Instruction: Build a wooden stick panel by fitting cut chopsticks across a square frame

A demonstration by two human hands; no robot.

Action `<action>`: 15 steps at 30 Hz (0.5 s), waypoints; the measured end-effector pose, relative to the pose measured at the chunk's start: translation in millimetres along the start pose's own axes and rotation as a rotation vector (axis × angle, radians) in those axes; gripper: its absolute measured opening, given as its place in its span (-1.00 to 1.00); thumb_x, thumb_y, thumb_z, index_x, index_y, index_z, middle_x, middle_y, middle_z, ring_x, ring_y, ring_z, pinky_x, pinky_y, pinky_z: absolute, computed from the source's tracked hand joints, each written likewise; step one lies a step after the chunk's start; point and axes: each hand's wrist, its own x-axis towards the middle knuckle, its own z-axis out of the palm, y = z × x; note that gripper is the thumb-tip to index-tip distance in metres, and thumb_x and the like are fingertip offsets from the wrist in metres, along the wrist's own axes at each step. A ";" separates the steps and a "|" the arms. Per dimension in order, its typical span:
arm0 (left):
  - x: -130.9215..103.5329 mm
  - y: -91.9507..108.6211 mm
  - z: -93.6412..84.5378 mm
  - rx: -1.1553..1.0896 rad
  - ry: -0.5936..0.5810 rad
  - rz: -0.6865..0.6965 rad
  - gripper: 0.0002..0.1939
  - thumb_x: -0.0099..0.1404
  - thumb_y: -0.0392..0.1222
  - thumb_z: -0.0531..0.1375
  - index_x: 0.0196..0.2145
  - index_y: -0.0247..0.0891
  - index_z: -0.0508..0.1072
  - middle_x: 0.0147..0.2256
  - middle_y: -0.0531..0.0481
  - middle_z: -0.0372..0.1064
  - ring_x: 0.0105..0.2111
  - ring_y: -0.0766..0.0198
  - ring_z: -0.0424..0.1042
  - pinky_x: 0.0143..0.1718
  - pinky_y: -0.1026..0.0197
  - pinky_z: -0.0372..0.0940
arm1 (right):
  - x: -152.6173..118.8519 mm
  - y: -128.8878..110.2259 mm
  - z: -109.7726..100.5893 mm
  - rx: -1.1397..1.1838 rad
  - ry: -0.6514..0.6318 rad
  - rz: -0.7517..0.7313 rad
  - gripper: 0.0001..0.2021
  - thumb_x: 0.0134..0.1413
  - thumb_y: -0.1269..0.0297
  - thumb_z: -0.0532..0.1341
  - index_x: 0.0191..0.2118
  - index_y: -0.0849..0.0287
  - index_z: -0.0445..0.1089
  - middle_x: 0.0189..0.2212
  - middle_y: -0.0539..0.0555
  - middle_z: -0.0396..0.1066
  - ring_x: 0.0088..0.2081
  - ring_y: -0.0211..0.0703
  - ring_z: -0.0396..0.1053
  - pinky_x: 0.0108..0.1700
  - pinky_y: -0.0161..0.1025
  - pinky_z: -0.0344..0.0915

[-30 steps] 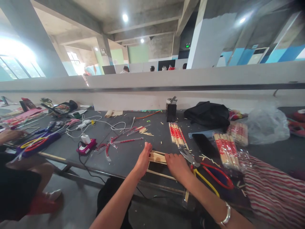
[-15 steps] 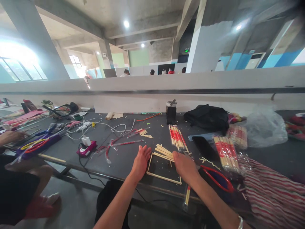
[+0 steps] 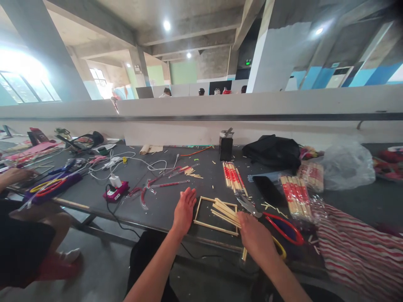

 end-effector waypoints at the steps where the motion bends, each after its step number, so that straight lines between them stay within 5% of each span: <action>1: -0.3 -0.2 0.0 0.008 -0.006 0.005 -0.58 0.41 -0.01 -0.08 0.00 -0.27 0.40 0.06 -0.19 0.35 0.12 0.17 0.29 0.22 0.06 0.02 | -2.2 2.0 3.0 0.016 0.013 0.003 -0.78 0.15 0.57 -0.01 -0.22 0.22 0.33 -0.28 0.15 0.43 -0.18 -0.04 0.39 -0.19 -0.23 0.17; 7: 0.9 -4.8 -1.2 0.090 -0.024 0.042 -0.53 0.33 0.08 0.03 0.06 -0.23 0.37 0.10 -0.20 0.31 0.15 0.15 0.25 0.22 0.04 0.01 | 4.5 3.9 5.3 0.048 0.043 0.065 -0.77 0.17 0.57 -0.03 -0.20 0.20 0.31 -0.28 0.14 0.44 -0.17 -0.08 0.40 -0.21 -0.28 0.17; 15: -2.0 -9.0 -4.1 0.193 0.058 0.196 -0.56 0.20 0.06 0.19 -0.06 -0.26 0.45 0.00 -0.20 0.40 0.05 0.11 0.34 0.14 0.03 0.13 | 27.2 -10.0 -14.8 -0.002 -0.069 0.065 -0.82 0.21 0.50 -0.03 -0.18 0.18 0.26 -0.27 0.13 0.45 -0.24 -0.09 0.45 -0.35 -0.29 0.18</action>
